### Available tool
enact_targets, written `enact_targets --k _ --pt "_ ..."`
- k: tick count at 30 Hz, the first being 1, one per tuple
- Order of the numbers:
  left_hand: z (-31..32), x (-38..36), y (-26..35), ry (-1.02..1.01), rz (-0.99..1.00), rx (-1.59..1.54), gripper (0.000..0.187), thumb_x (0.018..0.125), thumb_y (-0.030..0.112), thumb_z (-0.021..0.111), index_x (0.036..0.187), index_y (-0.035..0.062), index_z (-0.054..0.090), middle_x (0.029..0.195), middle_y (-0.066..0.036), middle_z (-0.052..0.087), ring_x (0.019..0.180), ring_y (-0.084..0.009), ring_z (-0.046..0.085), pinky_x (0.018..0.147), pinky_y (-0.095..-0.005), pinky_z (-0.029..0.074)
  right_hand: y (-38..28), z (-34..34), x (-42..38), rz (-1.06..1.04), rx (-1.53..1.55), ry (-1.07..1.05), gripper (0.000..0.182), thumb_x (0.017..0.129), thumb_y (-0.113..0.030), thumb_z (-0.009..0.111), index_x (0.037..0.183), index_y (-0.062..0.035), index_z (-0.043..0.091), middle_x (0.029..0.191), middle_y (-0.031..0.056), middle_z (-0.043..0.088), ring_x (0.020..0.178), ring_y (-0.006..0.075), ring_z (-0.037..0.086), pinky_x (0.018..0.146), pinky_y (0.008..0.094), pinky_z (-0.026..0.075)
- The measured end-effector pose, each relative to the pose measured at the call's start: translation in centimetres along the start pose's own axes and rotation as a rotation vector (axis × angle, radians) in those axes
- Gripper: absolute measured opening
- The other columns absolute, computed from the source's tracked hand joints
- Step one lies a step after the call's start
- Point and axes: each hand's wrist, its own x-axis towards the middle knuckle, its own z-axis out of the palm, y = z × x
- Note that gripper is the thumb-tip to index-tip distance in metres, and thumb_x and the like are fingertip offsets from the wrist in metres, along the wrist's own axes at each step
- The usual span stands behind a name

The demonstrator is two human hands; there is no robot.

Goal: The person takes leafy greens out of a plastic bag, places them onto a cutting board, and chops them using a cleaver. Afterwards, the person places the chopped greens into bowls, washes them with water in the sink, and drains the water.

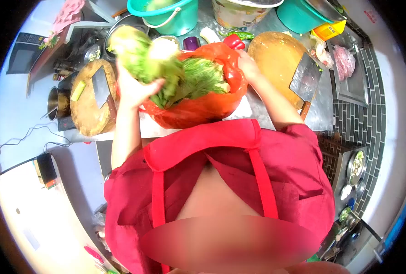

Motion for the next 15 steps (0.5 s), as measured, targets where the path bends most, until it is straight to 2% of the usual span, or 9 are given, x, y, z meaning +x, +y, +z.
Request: enact_targets --k 1,3,5,6,10,15 --pt "-0.4 0.7 1.4 0.052 0.04 -0.198 0.084 0.058 0.019 0.08 0.126 -0.0008 0.034 0.116 -0.013 0.048 0.108 -0.0221 0.048 0.094 -0.0363 0.039 -0.3 -0.8 -0.5 -0.179 -0.177 0.055 0.04 0.079 -0.021 0.052 0.115 -0.0038 0.051 0.12 0.0167 0.049 0.111 0.0338 0.046 0.095 0.0398 0.036" --pt "-2.5 1.4 1.1 0.209 0.029 -0.415 0.061 0.068 0.018 0.075 0.118 0.0006 0.045 0.112 -0.011 0.053 0.107 -0.0227 0.049 0.091 -0.0359 0.041 -0.7 -2.6 -2.6 -0.539 -0.529 0.176 0.043 0.075 -0.017 0.059 0.115 -0.0038 0.05 0.12 0.0172 0.049 0.111 0.0345 0.046 0.094 0.0403 0.037" --pt "-4.7 2.4 -0.3 0.178 0.075 -0.952 0.046 0.075 0.019 0.069 0.114 0.0025 0.051 0.11 -0.009 0.057 0.103 -0.0242 0.053 0.087 -0.0376 0.044 0.6 -4.2 -4.2 -0.485 -0.503 0.256 0.049 0.068 -0.012 0.066 0.114 -0.0033 0.05 0.12 0.0181 0.049 0.111 0.0351 0.046 0.094 0.0411 0.038" --pt "-6.1 2.8 -1.2 0.096 0.083 -1.056 0.05 0.077 0.026 0.067 0.118 0.0042 0.049 0.112 -0.01 0.057 0.099 -0.0251 0.056 0.085 -0.0385 0.046 1.0 -5.3 -5.5 -0.43 -0.513 0.282 0.05 0.068 -0.011 0.066 0.115 -0.0033 0.05 0.12 0.0184 0.048 0.111 0.0354 0.046 0.094 0.0412 0.037" --pt "-4.4 4.9 2.6 0.38 -0.156 -1.374 0.045 0.08 0.023 0.063 0.119 0.0037 0.049 0.11 -0.011 0.058 0.096 -0.0255 0.057 0.083 -0.0379 0.048 6.6 -9.8 -10.8 -0.198 -0.592 0.488 0.052 0.069 -0.013 0.065 0.117 -0.0034 0.047 0.122 0.0193 0.047 0.112 0.0353 0.045 0.096 0.0409 0.036" --pt "-2.7 6.1 1.6 0.333 -0.223 -1.554 0.045 0.08 0.022 0.062 0.119 0.0034 0.048 0.11 -0.012 0.058 0.096 -0.0256 0.057 0.082 -0.038 0.048 12.8 -14.2 -17.2 0.244 -0.803 0.653 0.057 0.072 -0.026 0.067 0.119 -0.0013 0.046 0.119 0.0222 0.048 0.113 0.0362 0.043 0.094 0.0407 0.037"
